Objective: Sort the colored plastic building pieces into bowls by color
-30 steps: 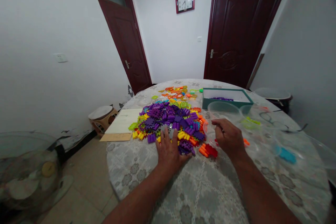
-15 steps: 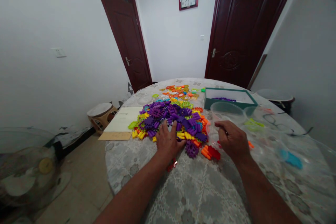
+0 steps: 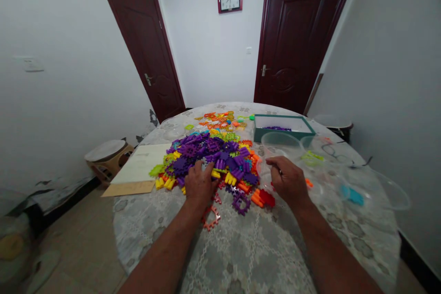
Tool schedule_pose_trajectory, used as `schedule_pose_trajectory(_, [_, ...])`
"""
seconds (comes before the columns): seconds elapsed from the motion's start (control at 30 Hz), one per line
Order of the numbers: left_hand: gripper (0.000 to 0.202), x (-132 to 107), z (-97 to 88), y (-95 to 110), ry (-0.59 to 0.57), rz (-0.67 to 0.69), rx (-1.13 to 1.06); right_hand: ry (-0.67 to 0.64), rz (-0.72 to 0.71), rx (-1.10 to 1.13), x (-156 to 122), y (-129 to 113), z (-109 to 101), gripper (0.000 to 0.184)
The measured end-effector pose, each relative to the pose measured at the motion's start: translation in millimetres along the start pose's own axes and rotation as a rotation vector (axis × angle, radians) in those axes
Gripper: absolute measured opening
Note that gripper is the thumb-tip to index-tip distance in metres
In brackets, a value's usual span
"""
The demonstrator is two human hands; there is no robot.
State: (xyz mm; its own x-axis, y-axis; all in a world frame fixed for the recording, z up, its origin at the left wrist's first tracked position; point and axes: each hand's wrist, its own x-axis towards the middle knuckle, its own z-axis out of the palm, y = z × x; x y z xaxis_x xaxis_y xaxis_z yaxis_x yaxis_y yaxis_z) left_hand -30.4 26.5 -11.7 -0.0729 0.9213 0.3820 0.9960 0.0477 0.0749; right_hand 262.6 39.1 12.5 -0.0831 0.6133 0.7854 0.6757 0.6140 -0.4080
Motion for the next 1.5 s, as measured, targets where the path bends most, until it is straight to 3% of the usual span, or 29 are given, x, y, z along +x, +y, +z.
schedule_pose_trajectory(0.27, [0.067,7.4,-3.7,-7.9,-0.034,0.001,-0.051,-0.012,-0.013,0.002,-1.0,2.4,1.4,0.027])
schedule_pose_trajectory(0.53, [0.085,7.7,8.7,-14.8,0.109,0.060,-0.145,-0.018,-0.016,-0.008,-1.6,1.6,1.4,0.027])
schedule_pose_trajectory(0.73, [0.095,7.2,17.0,-18.3,0.153,0.084,-0.196,-0.018,-0.017,-0.019,-1.2,0.4,1.1,0.028])
schedule_pose_trajectory(1.0, [0.110,3.7,7.2,-19.8,0.124,0.144,-0.321,-0.006,-0.009,-0.029,-1.3,-1.3,0.1,0.028])
schedule_pose_trajectory(1.5, [0.093,-10.1,-1.2,-9.5,0.049,0.084,-0.391,-0.016,-0.011,-0.045,-1.0,-2.3,-1.8,0.027])
